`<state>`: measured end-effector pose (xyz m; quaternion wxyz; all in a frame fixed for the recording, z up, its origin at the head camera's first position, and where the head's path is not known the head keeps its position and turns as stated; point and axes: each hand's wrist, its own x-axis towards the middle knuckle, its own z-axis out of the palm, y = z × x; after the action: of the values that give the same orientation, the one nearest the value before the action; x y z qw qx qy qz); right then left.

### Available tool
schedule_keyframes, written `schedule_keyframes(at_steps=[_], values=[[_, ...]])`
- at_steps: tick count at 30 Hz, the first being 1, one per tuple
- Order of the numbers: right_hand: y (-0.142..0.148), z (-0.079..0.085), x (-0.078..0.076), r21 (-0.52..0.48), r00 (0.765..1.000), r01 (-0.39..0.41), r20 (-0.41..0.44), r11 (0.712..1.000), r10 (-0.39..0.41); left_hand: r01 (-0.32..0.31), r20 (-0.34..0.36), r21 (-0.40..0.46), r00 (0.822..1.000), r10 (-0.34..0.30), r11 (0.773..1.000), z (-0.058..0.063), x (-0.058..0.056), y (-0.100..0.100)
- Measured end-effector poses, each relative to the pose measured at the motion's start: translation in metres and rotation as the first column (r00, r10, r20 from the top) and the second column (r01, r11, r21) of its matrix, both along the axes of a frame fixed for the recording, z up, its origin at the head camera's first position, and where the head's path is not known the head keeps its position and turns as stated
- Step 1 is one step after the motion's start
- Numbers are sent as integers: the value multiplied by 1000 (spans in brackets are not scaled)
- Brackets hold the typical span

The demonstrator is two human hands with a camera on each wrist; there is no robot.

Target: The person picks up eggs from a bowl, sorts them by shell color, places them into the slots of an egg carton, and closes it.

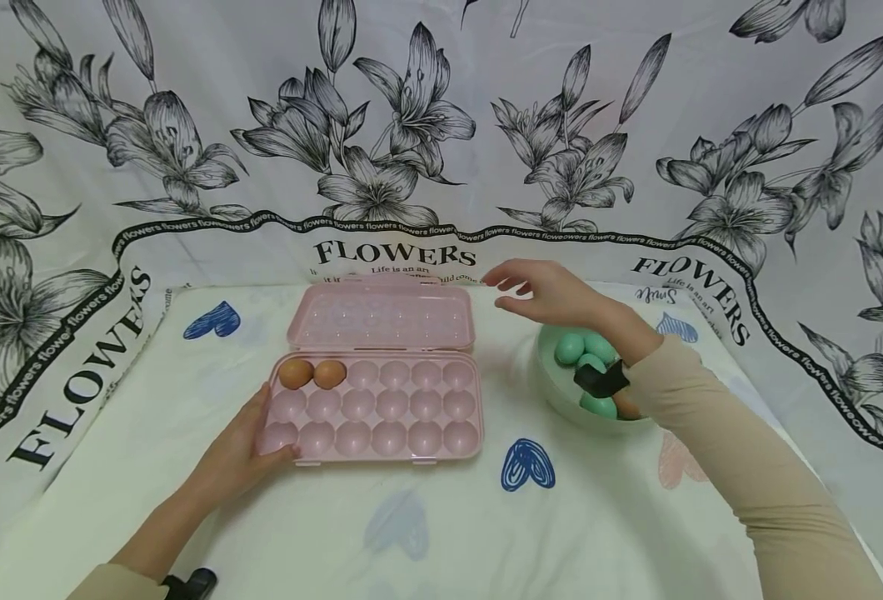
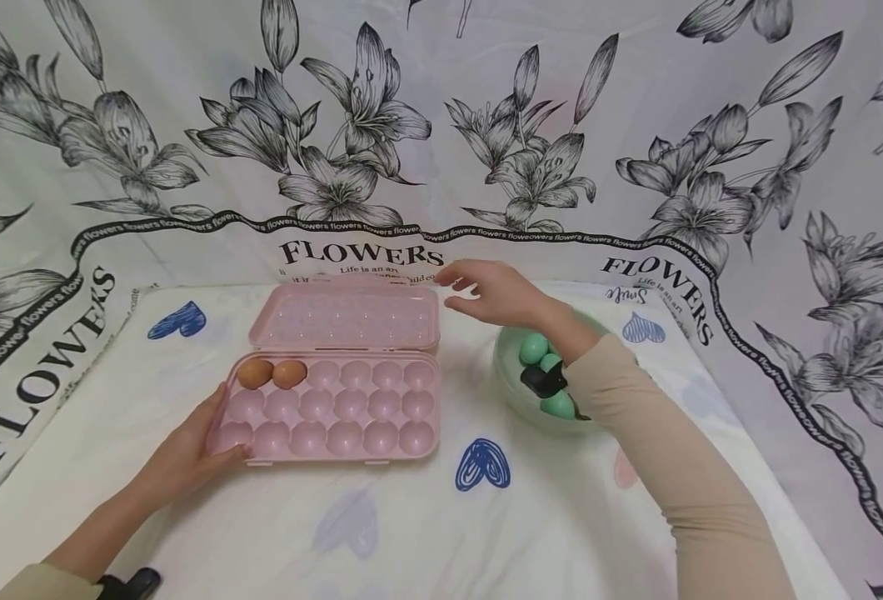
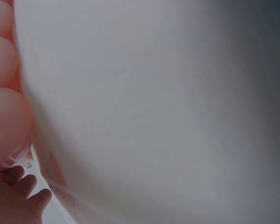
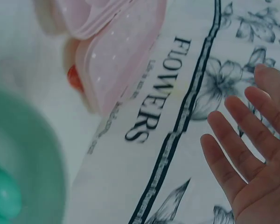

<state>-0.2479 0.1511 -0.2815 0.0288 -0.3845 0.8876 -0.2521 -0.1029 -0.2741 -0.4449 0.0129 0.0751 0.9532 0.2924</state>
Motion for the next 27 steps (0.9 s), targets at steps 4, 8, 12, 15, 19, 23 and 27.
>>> schedule_keyframes(at_steps=[4,8,12,15,19,23,27], values=[[25,-2,0,1,999,35,-1,999,-35,-8,8,-5,1000,8,1000,0,0,1],[48,-8,0,2,998,70,1,998,-70,-12,14,-10,1000,12,1000,1,1,1],[67,-16,-1,4,996,92,17,996,-92,-15,18,-9,1000,15,1000,1,1,1],[79,-22,0,9,993,117,30,993,-117,-16,27,-9,1000,16,1000,1,1,2],[97,-30,2,15,986,158,47,987,-159,-18,34,-8,999,18,1000,2,1,3],[115,-41,3,33,977,199,76,979,-201,-20,31,-8,999,20,1000,2,1,3],[131,-51,3,70,962,241,112,968,-247,-23,37,-7,999,23,1000,2,0,3]])
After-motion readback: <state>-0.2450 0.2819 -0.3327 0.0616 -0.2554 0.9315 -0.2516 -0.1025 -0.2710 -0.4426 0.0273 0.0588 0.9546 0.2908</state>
